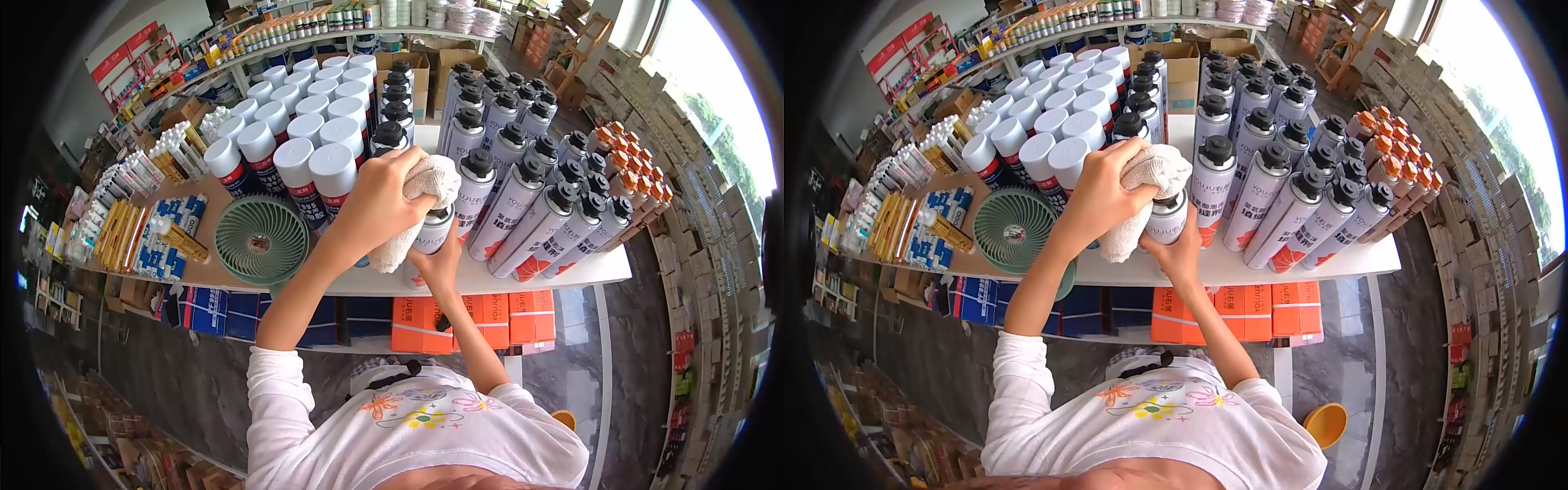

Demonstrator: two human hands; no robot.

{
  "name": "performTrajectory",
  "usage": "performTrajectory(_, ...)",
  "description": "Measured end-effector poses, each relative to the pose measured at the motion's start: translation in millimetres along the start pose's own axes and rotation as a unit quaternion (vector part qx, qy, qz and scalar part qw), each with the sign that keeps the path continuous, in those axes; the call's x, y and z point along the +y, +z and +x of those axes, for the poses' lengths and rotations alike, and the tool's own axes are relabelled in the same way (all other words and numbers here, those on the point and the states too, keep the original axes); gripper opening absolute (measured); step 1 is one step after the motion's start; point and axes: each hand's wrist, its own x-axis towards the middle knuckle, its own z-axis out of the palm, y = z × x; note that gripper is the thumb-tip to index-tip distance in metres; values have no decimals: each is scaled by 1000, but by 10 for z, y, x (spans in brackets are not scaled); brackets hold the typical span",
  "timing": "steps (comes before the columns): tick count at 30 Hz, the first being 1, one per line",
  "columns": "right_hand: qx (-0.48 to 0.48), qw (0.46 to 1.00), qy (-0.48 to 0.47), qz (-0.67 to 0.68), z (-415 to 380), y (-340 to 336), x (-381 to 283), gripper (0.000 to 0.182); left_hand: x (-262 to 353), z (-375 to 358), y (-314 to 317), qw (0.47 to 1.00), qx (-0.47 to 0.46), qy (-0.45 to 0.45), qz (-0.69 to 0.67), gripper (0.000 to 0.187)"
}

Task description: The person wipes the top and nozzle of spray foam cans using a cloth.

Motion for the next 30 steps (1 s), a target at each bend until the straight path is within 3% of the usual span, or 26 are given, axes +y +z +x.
performTrajectory(4,-12,999,31,-1,-6,-18,-12,81,-15,-262,61,998,49,8,24,35)
performTrajectory(6,-3,1000,-12,3,0,5,35,82,32,-323,63,996,55,51,40,36)
performTrajectory(8,-1,1000,-23,-9,9,17,75,83,97,-325,53,964,3,193,183,36)
performTrajectory(10,2,999,-32,-28,-17,-12,88,83,165,-256,62,956,-11,203,212,32)
performTrajectory(12,-21,999,22,-36,-17,-28,79,83,227,-124,45,943,-61,236,227,45)
performTrajectory(14,-29,997,45,-49,-12,-34,62,83,283,-13,9,944,-85,223,226,41)
performTrajectory(16,-38,997,66,-33,-14,-56,-71,81,281,111,-35,960,-154,154,174,38)
performTrajectory(18,-14,1000,14,-5,-3,-26,-122,81,222,189,-36,965,-155,142,155,33)
performTrajectory(21,-10,1000,26,6,-15,-3,-122,82,123,197,-28,996,-86,-9,19,27)
performTrajectory(22,-4,1000,18,-3,-18,-2,-83,82,105,158,-4,996,-84,-11,18,27)
performTrajectory(24,1,1000,7,-11,-2,9,-27,82,61,45,64,989,32,-86,-118,25)
performTrajectory(25,7,1000,7,-11,-1,17,-5,82,34,-17,80,985,40,-113,-122,27)
performTrajectory(30,0,1000,19,-3,-3,-11,-24,84,-22,-312,206,994,102,-11,-45,33)
